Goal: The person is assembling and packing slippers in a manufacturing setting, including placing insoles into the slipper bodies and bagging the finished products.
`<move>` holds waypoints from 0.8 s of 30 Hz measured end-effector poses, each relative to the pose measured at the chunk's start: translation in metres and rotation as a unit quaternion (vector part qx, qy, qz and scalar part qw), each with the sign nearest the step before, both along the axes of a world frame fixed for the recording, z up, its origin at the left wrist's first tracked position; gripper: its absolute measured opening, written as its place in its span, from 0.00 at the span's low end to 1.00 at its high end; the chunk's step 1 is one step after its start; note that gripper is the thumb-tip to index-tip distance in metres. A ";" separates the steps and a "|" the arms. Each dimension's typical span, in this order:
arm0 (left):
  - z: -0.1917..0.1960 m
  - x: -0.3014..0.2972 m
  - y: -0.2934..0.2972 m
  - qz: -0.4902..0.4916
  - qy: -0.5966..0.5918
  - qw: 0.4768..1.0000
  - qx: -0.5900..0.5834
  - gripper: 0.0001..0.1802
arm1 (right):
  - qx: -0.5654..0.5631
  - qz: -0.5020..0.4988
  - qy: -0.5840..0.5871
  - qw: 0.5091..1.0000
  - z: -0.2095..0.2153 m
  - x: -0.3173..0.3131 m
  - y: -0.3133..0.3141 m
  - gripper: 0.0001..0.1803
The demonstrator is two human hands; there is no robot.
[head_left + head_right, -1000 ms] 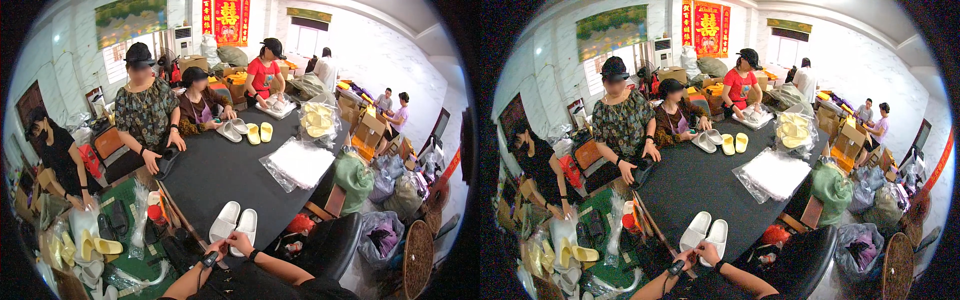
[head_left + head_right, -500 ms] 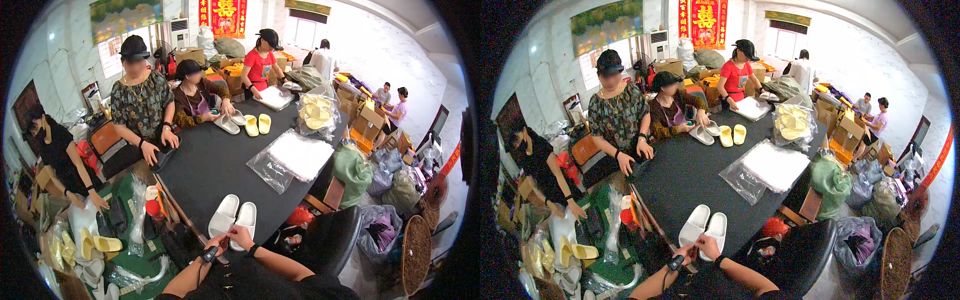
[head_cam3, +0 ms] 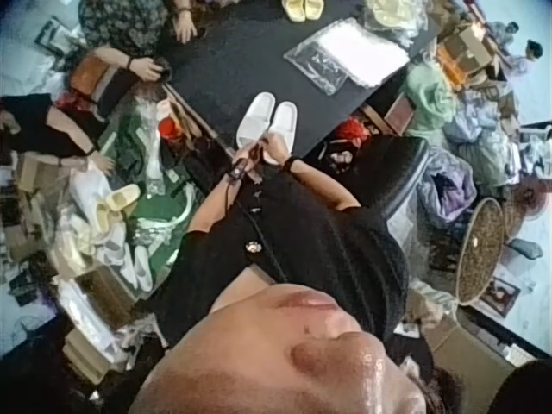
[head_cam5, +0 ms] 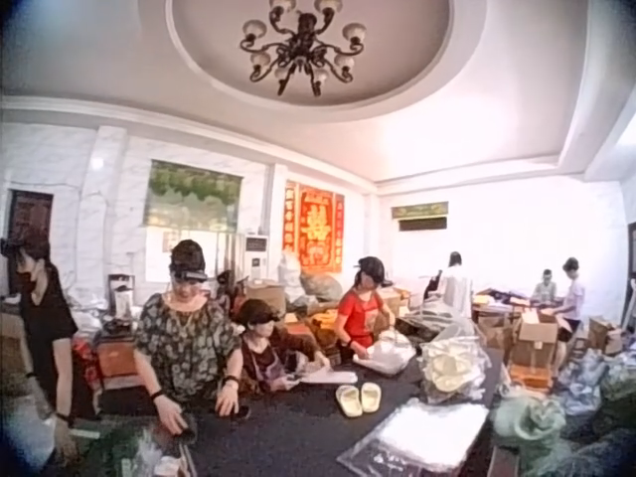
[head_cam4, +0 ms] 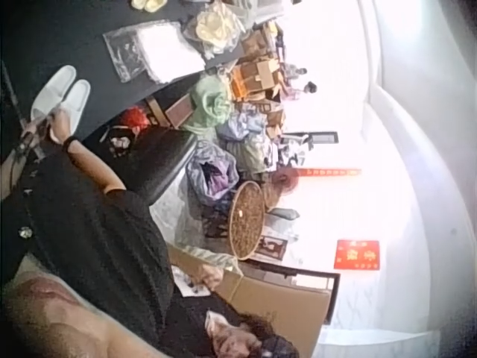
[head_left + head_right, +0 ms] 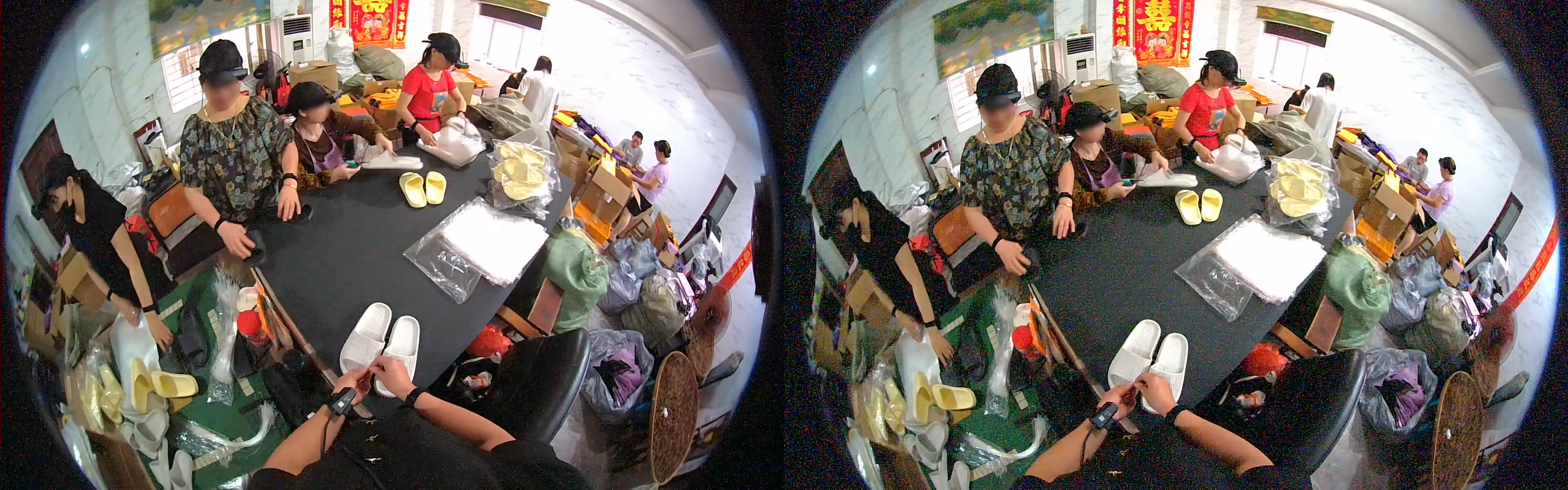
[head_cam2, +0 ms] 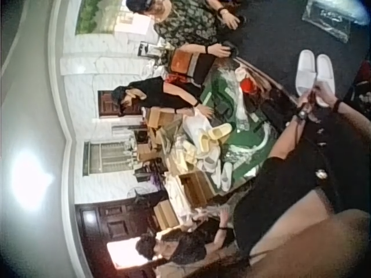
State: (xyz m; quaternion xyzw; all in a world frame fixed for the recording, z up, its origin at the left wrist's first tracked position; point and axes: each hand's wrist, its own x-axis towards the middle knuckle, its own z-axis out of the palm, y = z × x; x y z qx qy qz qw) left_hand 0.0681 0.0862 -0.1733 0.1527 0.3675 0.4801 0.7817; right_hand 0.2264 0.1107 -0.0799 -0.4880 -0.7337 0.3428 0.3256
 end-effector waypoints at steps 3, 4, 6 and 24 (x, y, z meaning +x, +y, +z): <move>0.014 0.002 -0.005 -0.021 0.173 0.973 0.154 0.06 | -0.012 -0.009 0.013 1.000 0.001 0.002 0.000 0.06; 0.020 0.001 -0.005 -0.033 0.157 0.976 0.147 0.06 | -0.013 -0.009 0.013 1.000 0.001 0.002 0.000 0.06; 0.015 0.000 -0.005 -0.041 0.141 0.979 0.140 0.06 | -0.015 -0.016 0.026 0.999 0.001 0.001 0.000 0.06; 0.036 0.002 -0.006 -0.036 0.177 0.980 0.086 0.06 | -0.030 -0.003 0.028 0.999 -0.010 0.000 0.006 0.05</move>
